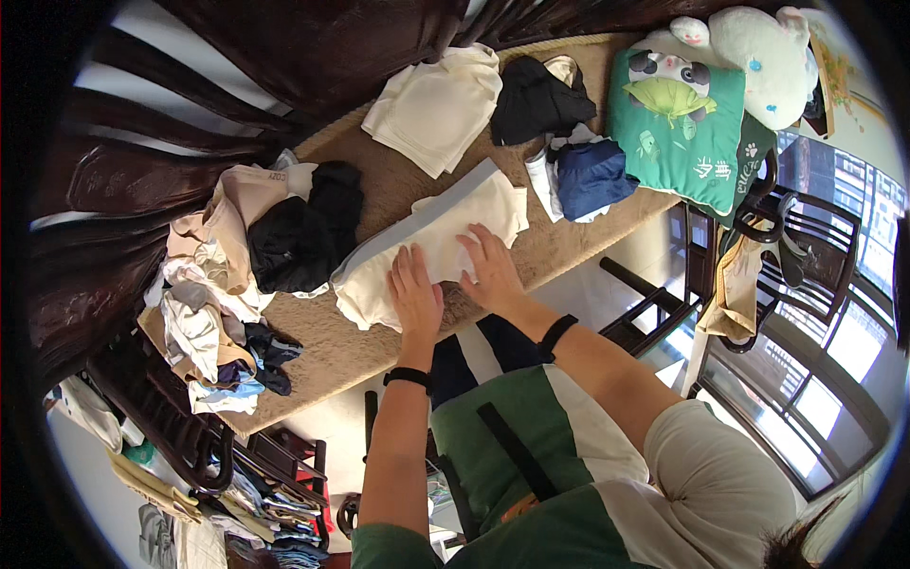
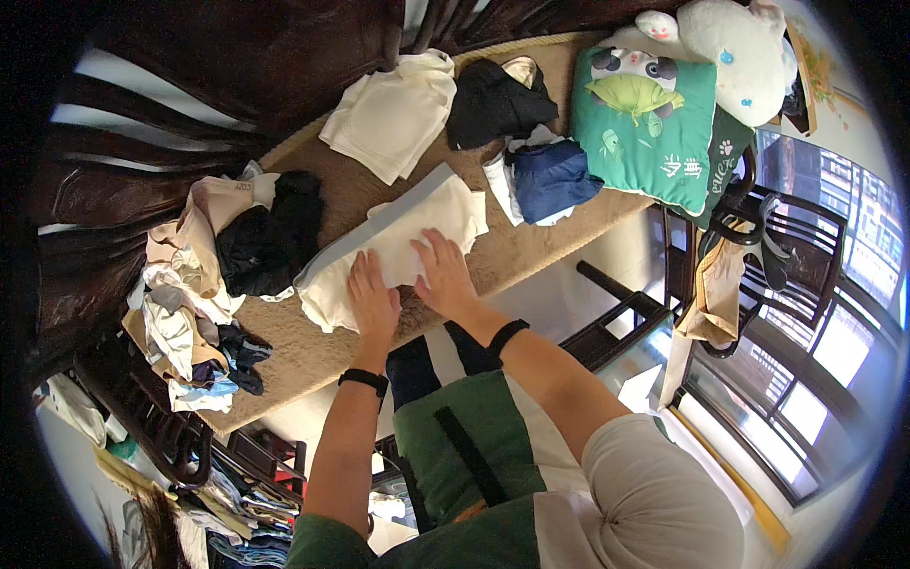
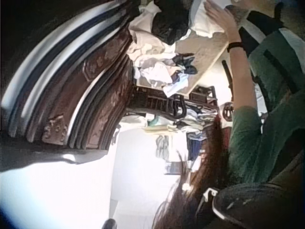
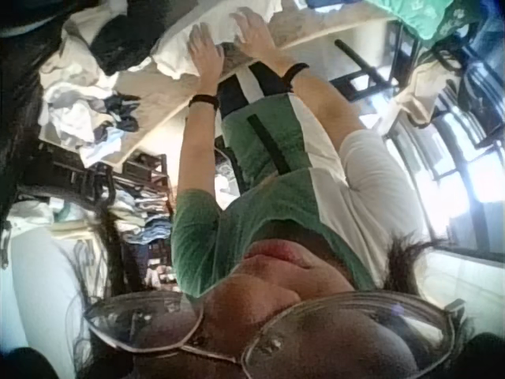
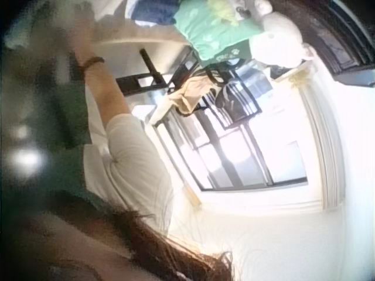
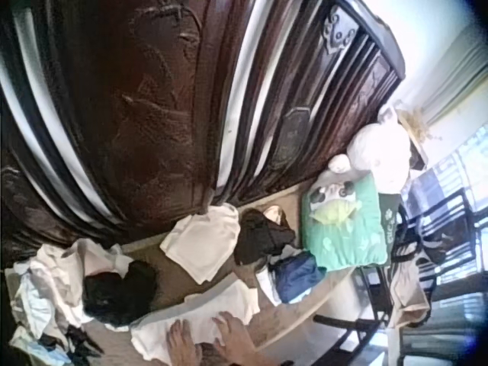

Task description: The person folds several items of clothing and undergarments by hand on a padded surface, including a patterned light-colored garment, blue and black items, and several white and tan undergarments.

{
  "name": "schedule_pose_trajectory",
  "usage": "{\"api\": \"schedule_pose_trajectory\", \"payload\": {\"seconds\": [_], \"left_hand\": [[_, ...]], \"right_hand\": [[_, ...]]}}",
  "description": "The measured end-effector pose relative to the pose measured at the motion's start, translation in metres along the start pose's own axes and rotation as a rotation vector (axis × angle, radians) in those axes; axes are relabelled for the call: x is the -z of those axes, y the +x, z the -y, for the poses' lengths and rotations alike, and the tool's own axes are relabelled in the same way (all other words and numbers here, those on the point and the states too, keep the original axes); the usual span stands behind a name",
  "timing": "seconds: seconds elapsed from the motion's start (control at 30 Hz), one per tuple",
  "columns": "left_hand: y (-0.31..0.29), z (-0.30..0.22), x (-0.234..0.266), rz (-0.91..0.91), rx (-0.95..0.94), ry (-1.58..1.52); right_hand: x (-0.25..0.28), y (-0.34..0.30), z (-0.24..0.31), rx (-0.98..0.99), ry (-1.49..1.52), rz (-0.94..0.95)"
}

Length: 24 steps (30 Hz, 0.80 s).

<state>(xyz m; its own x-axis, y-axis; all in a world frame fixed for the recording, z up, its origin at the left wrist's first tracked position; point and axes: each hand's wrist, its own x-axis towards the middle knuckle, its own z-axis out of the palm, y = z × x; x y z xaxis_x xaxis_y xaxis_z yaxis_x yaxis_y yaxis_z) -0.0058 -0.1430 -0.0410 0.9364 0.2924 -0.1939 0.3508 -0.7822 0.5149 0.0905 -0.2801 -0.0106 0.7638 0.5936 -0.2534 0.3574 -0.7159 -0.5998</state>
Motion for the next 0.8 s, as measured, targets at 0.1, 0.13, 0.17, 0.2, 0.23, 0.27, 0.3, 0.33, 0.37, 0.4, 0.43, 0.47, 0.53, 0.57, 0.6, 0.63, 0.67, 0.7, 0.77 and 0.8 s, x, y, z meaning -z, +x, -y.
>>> {"api": "schedule_pose_trajectory", "payload": {"seconds": [0.1,0.13,0.17,0.2,0.23,0.27,0.3,0.33,0.37,0.4,0.43,0.47,0.53,0.57,0.6,0.63,0.67,0.7,0.77,0.8], "left_hand": [[0.004,-0.001,-0.001,0.008,0.004,0.042],[0.004,-0.001,0.000,0.066,0.002,0.039],[0.004,-0.001,0.001,0.123,0.000,0.037],[0.003,0.001,0.004,0.128,-0.007,0.042],[0.001,0.002,0.007,0.125,-0.006,0.030],[-0.001,0.004,0.009,0.122,-0.005,0.018],[-0.001,0.005,0.011,0.126,-0.012,0.019],[-0.001,0.006,0.013,0.130,-0.009,-0.011],[-0.001,0.007,0.015,0.135,-0.005,-0.042],[-0.001,0.005,0.016,0.137,-0.011,-0.042],[-0.001,0.003,0.018,0.131,-0.026,-0.067],[0.001,0.001,0.018,0.124,-0.041,-0.093],[-0.004,0.007,0.018,0.133,-0.034,-0.112],[-0.006,0.010,0.018,0.140,-0.032,-0.135],[-0.007,0.011,0.018,0.138,-0.029,-0.135],[-0.009,0.010,0.018,0.144,0.013,-0.172],[-0.010,0.009,0.017,0.148,0.056,-0.209],[-0.008,0.007,0.015,0.145,0.048,-0.215],[-0.014,0.015,0.011,0.044,0.146,-0.309],[-0.014,0.017,0.012,0.051,0.197,-0.400]], "right_hand": [[-0.010,0.004,0.010,0.024,-0.069,0.031],[-0.010,0.006,0.013,0.029,-0.041,0.048],[-0.010,0.009,0.017,0.033,-0.013,0.064],[-0.012,0.012,0.020,0.027,-0.008,0.058],[-0.014,0.016,0.023,0.030,-0.036,0.080],[-0.015,0.019,0.025,0.033,-0.064,0.103],[-0.016,0.022,0.025,0.027,-0.063,0.098],[-0.016,0.025,0.025,-0.025,-0.149,0.097],[-0.016,0.028,0.023,-0.077,-0.236,0.097],[-0.017,0.032,0.018,-0.081,-0.236,0.093],[-0.016,0.036,0.012,-0.141,-0.278,0.026],[-0.015,0.040,0.006,-0.201,-0.321,-0.042],[-0.011,0.044,0.008,-0.236,-0.305,-0.044],[-0.007,0.045,0.009,-0.273,-0.294,-0.050],[-0.003,0.043,0.013,-0.263,-0.219,-0.065],[-0.002,0.043,0.019,-0.259,-0.220,-0.064],[0.000,0.043,0.025,-0.222,-0.146,-0.080],[0.005,0.041,0.030,-0.189,-0.078,-0.103],[0.006,0.037,0.057,-0.154,0.040,-0.064],[0.007,0.034,0.068,-0.125,0.148,-0.035]]}}
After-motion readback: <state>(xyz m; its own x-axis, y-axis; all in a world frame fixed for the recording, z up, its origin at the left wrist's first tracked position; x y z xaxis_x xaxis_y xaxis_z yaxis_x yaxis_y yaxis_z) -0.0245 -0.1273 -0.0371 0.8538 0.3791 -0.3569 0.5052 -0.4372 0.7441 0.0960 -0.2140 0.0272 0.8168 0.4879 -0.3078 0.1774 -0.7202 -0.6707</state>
